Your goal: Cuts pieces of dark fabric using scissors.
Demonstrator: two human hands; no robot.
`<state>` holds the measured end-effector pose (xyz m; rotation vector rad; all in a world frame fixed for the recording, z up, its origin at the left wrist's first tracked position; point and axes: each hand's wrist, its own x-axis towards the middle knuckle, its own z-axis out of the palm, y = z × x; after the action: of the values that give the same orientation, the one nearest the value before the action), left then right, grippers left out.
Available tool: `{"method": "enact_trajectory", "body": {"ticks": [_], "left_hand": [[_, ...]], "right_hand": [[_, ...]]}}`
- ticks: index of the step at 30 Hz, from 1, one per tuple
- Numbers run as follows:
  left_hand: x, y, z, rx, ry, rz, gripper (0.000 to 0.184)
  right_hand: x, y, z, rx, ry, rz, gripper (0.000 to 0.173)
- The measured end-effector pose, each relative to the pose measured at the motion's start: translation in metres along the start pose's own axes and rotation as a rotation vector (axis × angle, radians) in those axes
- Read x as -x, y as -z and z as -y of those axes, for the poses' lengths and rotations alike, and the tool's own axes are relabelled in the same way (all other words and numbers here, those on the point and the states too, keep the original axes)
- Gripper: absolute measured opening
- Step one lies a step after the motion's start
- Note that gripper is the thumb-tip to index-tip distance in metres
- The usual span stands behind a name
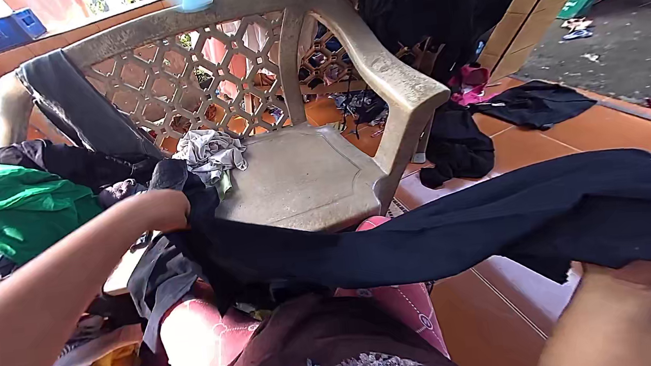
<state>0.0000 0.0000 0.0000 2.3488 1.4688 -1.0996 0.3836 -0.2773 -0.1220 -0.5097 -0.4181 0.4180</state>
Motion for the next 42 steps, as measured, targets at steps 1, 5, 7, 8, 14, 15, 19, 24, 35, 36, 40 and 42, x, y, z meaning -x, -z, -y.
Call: {"method": "enact_trajectory", "body": {"ticks": [1,5,7,8,14,15,19,24,35,36,40,42], "left_hand": [[0.007,0.019,0.005,0.039,0.114,-0.057,0.025],[0.035,0.093,0.018,0.657,0.417,-0.410,0.029],[0.027,0.131,0.020,0.989,0.340,-0.541,0.031],[0.017,0.148,0.017,1.117,0.272,-0.652,0.034],[-0.083,0.196,-0.046,0.958,-0.567,-1.238,0.055],[-0.100,0.191,-0.064,0.894,-0.647,-1.139,0.072],[-0.153,0.139,-0.118,0.673,-0.588,-0.693,0.094],[-0.182,0.032,-0.104,0.507,-0.208,-0.499,0.067],[-0.197,-0.038,-0.054,0.414,0.064,-0.205,0.039],[-0.207,-0.022,-0.040,0.433,0.007,-0.229,0.037],[-0.220,0.060,0.014,0.732,0.054,-0.556,0.038],[-0.223,0.086,0.030,1.155,0.066,-0.952,0.048]], "right_hand": [[-0.001,-0.005,-0.004,-0.042,-0.016,0.058,0.041],[-0.013,0.012,-0.018,-0.184,-0.057,-0.065,0.042],[-0.022,0.017,-0.023,-0.164,-0.115,0.054,0.029],[-0.024,0.011,-0.024,-0.150,-0.140,0.119,0.025],[-0.011,-0.011,-0.044,-0.086,-0.210,0.118,0.022],[-0.009,-0.014,-0.047,-0.057,-0.225,0.103,0.022],[-0.002,-0.012,-0.063,0.082,-0.245,-0.011,0.024],[-0.003,0.008,-0.075,0.163,-0.303,-0.114,0.031],[-0.002,0.003,-0.111,0.246,-0.461,-0.179,0.020],[-0.005,0.002,-0.111,0.246,-0.457,-0.182,0.020],[-0.019,0.003,-0.111,0.253,-0.409,-0.249,0.019],[-0.024,0.001,-0.112,0.217,-0.376,-0.313,0.022]]}}
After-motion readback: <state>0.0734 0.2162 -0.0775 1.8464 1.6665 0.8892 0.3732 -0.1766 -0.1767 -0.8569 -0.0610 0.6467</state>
